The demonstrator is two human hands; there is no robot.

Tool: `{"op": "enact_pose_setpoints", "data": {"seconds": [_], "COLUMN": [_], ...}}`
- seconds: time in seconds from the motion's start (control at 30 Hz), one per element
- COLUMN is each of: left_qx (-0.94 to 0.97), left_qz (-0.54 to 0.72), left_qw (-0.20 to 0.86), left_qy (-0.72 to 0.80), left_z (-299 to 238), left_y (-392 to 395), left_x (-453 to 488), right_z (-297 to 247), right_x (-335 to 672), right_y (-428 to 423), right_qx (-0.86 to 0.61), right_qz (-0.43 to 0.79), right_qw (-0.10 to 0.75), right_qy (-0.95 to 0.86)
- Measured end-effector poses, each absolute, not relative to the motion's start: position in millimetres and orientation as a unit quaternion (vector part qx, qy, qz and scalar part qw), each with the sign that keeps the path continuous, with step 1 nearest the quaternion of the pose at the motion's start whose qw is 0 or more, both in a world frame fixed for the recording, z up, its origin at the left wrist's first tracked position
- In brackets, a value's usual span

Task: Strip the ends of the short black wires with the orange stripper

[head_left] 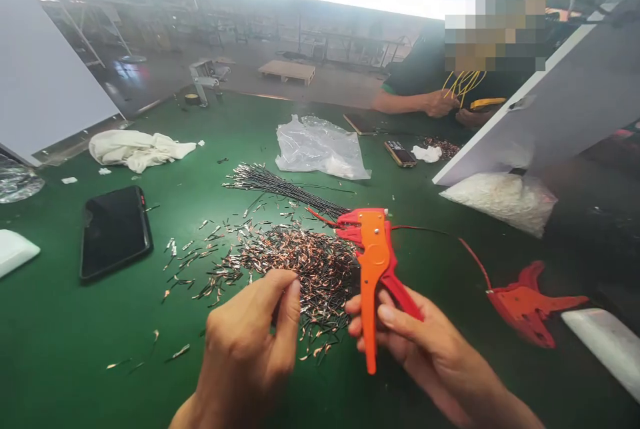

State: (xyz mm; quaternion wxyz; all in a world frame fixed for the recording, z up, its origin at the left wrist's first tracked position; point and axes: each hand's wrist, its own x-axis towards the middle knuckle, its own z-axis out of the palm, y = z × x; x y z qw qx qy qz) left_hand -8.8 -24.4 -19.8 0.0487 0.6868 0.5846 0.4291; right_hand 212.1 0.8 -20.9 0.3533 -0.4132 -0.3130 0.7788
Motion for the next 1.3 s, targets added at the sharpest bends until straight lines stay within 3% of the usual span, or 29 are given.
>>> {"op": "enact_pose_setpoints", "data": {"seconds": [0.27,0.47,0.77,0.97,1.3], "left_qx": [0.759,0.718,0.699,0.706,0.741], "left_qz": [0.378,0.442,0.486,0.459,0.428], "left_qw": [0.163,0.090,0.064,0.078,0.050], "left_qy": [0.505,0.530,0.521,0.533,0.515], "left_z": [-18,-21,-16,-16,-21], "left_y": [-33,-31,-19,-21,-22], "left_x": [8,-4,-8,-9,-9], "right_z": [-34,-35,-43,-40,-41], "right_x": [188,195,197,195,190], "right_y": [-7,-11,-17,-24,-23], "right_qx": [-0.358,-0.278,-0.083,-0.091,-0.075], "right_qz": [0.812,0.834,0.939,0.948,0.943], "right_qw": [0.406,0.413,0.301,0.261,0.285], "right_qy": [-0.220,-0.238,-0.143,-0.159,-0.158]}}
